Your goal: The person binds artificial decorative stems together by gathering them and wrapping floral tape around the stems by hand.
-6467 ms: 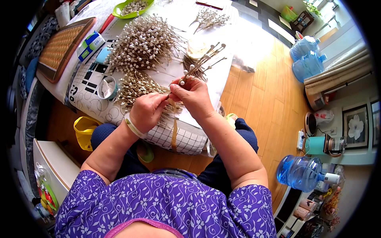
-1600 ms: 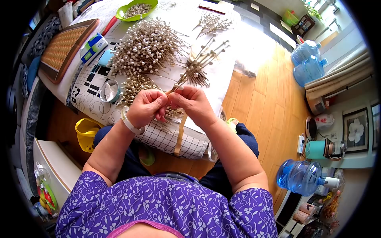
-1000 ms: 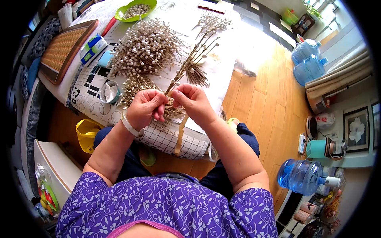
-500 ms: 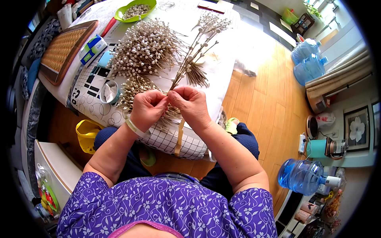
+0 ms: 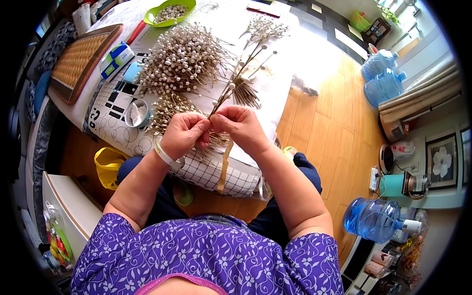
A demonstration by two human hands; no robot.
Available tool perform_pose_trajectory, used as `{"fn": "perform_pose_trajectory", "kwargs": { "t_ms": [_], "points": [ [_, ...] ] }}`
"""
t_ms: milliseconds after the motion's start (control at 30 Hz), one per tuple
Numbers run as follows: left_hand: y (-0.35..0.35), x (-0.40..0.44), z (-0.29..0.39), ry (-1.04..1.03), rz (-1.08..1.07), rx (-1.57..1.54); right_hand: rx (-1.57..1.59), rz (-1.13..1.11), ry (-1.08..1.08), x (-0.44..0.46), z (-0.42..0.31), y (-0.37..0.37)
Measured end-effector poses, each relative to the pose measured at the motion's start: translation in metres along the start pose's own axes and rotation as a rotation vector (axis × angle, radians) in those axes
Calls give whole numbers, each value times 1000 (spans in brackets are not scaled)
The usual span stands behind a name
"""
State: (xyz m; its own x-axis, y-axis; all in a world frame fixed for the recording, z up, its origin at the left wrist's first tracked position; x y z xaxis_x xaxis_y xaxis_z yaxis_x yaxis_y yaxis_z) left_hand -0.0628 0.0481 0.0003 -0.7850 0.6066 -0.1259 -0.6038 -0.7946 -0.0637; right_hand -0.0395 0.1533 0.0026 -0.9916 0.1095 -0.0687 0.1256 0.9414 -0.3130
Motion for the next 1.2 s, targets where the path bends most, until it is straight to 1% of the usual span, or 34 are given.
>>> {"fn": "perform_pose_trajectory", "kwargs": {
  "t_ms": [33, 67, 100, 233, 333, 400, 500, 633, 733, 833, 900, 1033, 1100, 1200],
  "points": [
    [0, -1, 1, 1, 1, 0, -2, -54, 5, 2, 1, -1],
    [0, -1, 0, 22, -3, -63, -3, -106, 10, 3, 1, -4],
    [-1, -2, -1, 43, -7, -127, -34, -73, -24, 2, 1, -3],
    [0, -2, -3, 65, 17, -142, -19, -112, -39, 2, 3, -4],
    [3, -1, -3, 52, 56, -147, 15, -69, -39, 0, 2, -4],
    [2, -1, 1, -5, 72, -50, -73, -22, 68, 0, -5, -3],
    [2, 0, 2, -25, 79, -56, -133, 30, 91, -3, -8, -1],
    [0, -1, 3, -47, 86, -45, -127, 40, 70, -4, -6, 1],
    [-2, 0, 0, -44, 22, -96, -93, -19, 101, -2, -5, -2],
    [-4, -1, 0, 12, 10, -153, -44, -37, 61, -2, -4, -4],
    [-10, -3, -3, 92, -51, -164, -86, -30, 66, -2, -5, -4],
    [-11, -7, 1, 87, -43, -158, -89, -27, 59, 0, -5, 0],
    [-5, -4, -3, 70, -18, -106, -78, -31, 42, 1, -4, -2],
    [-3, -3, -4, 71, 11, -161, -50, -64, 24, 2, -2, -2]
  ]
}}
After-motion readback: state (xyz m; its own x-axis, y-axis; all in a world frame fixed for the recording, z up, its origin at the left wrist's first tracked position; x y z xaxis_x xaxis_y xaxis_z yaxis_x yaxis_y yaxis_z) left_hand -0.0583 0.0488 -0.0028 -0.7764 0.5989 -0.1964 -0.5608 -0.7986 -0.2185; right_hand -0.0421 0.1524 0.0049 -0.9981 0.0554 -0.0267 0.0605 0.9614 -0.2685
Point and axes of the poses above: each hand's wrist, its own x-axis towards the middle knuckle, its own y-axis out of the back of the hand, z = x × y, the point moved 9 cm from there along x, towards the middle knuckle, and after that the axes turned 6 degrees about z, right-handed, at the moved point
